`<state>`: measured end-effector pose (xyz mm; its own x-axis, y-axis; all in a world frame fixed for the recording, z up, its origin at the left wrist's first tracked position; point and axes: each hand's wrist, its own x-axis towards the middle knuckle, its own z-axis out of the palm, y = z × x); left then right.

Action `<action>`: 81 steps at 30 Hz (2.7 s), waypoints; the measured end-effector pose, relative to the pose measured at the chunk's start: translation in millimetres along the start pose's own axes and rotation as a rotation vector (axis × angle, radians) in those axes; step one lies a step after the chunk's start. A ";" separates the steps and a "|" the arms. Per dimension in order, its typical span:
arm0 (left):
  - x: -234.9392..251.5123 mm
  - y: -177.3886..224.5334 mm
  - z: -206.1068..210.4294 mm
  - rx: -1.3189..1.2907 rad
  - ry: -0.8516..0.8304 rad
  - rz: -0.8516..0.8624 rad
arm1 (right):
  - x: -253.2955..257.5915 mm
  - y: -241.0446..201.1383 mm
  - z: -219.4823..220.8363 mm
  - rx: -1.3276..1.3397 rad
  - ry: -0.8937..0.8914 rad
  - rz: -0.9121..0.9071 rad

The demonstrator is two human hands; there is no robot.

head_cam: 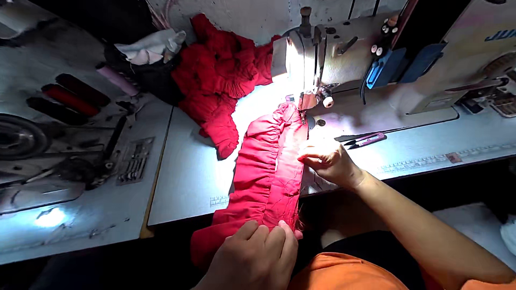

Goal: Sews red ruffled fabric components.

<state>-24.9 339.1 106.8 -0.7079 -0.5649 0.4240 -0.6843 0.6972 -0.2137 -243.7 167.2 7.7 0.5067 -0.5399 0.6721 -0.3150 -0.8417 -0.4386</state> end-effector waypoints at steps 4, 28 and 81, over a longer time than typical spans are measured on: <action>1.2 4.7 2.0 -0.037 -0.020 -0.001 | -0.5 -16.4 -0.7 0.075 -0.031 -0.079; 5.7 9.8 0.6 -0.120 -0.087 0.023 | -25.2 -43.0 -10.4 0.054 -0.127 -0.136; -15.2 50.2 51.5 -0.205 0.068 -0.193 | -62.5 -81.4 -12.6 0.528 -0.239 0.480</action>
<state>-57.5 359.9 44.3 -0.5502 -0.6696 0.4989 -0.7507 0.6583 0.0557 -259.9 269.4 8.9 0.5902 -0.7786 0.2134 -0.1487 -0.3647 -0.9192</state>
